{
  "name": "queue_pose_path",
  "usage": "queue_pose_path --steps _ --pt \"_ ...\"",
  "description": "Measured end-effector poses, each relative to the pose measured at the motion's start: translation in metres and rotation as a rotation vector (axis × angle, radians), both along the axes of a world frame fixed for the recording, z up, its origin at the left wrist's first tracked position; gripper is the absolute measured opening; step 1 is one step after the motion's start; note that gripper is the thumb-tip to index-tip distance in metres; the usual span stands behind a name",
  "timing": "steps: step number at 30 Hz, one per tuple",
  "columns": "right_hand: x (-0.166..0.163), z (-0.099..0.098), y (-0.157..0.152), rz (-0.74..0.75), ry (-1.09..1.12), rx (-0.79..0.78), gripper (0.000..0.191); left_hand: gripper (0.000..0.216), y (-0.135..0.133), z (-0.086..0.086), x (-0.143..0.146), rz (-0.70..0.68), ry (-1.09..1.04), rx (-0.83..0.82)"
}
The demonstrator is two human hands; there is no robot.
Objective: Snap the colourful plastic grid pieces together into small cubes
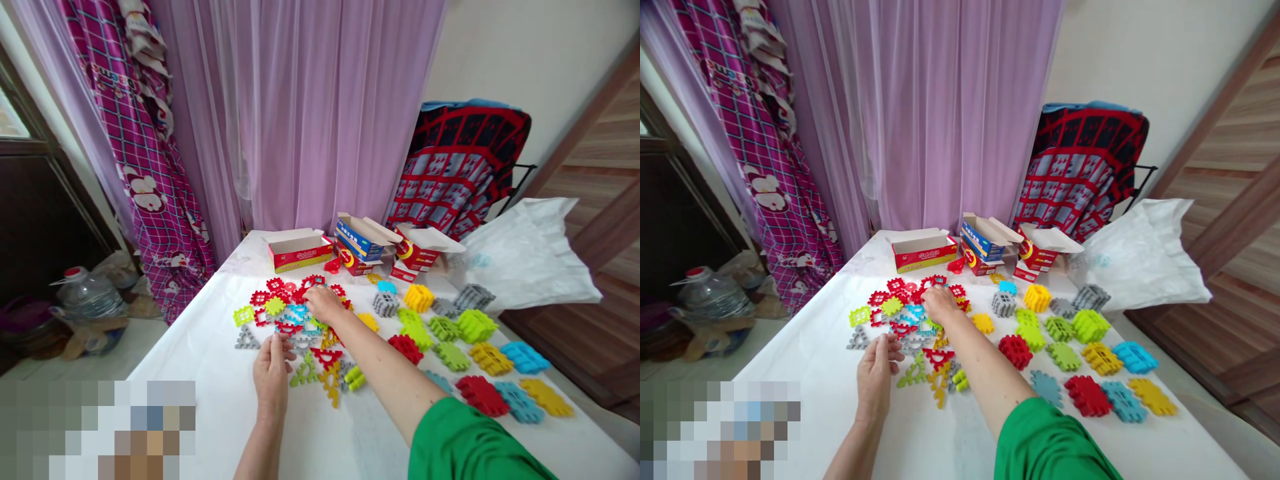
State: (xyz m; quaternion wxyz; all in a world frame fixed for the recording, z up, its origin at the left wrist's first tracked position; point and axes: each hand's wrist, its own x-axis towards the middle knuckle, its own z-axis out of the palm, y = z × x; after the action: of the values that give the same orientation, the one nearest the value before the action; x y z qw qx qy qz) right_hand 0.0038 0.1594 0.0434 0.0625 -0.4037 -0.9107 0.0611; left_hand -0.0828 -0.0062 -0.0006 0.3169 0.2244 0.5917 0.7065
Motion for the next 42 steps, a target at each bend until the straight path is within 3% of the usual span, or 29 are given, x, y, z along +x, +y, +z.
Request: queue_pose_path --steps 5,10,14,17,20,26,30,35,39,42 --pt "0.010 0.006 -0.015 -0.109 0.155 -0.042 0.031 0.053 0.002 -0.002 0.000 -0.016 0.000 -0.004" --pt "0.036 0.001 -0.045 -0.063 0.618 -0.568 0.036 0.059 0.000 0.008 0.006 -0.126 -0.023 -0.029" --pt "0.057 -0.002 -0.070 -0.013 0.725 -0.716 0.032 0.056 -0.006 0.016 0.012 -0.274 -0.046 -0.031" --pt "0.073 0.001 -0.089 -0.027 0.689 -0.659 0.034 0.055 -0.011 0.018 0.016 -0.410 -0.023 -0.079" --pt "0.094 0.009 -0.106 -0.041 0.579 -0.463 0.043 0.053 -0.016 0.020 0.022 -0.512 -0.004 -0.107" --pt "0.142 0.034 -0.130 0.201 0.229 -0.129 0.075 0.048 -0.026 0.028 0.043 -0.643 0.024 -0.108" --pt "0.159 0.043 -0.141 0.219 0.125 -0.005 0.064 0.050 -0.031 0.028 0.060 -0.711 0.075 -0.134" --pt "0.178 0.043 -0.160 0.183 0.074 0.028 0.049 0.056 -0.038 0.021 0.080 -0.807 0.108 -0.218" --pt "0.209 0.048 -0.147 0.121 0.104 0.025 0.052 0.060 -0.041 0.022 0.085 -0.880 0.163 -0.218" --pt "0.237 0.056 -0.111 -0.074 0.093 0.026 0.056 0.061 -0.040 0.024 0.082 -0.806 0.167 -0.194"
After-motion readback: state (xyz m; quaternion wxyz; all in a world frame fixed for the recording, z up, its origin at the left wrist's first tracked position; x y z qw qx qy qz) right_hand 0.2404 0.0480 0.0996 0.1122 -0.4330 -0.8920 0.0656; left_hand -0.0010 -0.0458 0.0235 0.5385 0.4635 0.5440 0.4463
